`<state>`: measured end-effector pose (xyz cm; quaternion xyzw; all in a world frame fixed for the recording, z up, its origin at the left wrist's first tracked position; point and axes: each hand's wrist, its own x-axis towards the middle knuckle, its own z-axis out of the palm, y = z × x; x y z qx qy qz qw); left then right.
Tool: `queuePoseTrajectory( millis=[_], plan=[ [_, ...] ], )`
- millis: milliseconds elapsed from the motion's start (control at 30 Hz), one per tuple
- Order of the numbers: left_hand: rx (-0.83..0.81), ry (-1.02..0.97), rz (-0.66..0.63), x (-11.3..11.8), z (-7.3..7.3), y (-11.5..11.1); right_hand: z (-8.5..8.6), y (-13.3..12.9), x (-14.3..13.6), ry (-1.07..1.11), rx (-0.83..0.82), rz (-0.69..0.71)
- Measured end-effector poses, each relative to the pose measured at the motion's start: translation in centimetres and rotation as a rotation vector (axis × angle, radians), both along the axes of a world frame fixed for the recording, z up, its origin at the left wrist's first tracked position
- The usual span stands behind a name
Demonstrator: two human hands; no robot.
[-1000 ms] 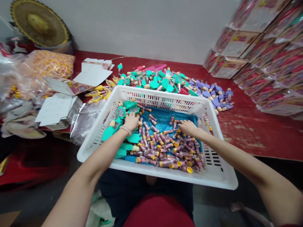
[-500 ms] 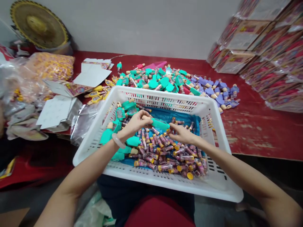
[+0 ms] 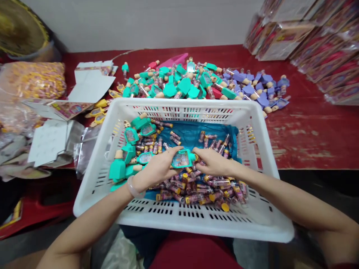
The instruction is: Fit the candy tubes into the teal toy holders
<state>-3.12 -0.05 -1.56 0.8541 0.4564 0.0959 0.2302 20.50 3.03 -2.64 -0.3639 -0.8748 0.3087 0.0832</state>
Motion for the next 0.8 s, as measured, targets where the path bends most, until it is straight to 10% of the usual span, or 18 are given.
queuePoseTrajectory(
  millis=[367,800],
  plan=[
    [0.017,0.289,-0.045,0.4,0.5,-0.9,0.0,-0.4,-0.4,-0.159,-0.052,-0.038],
    [-0.055,-0.008,0.021,0.5,-0.8,-1.3,-0.1,-1.0,-0.4,-0.294,0.033,-0.045]
  ],
)
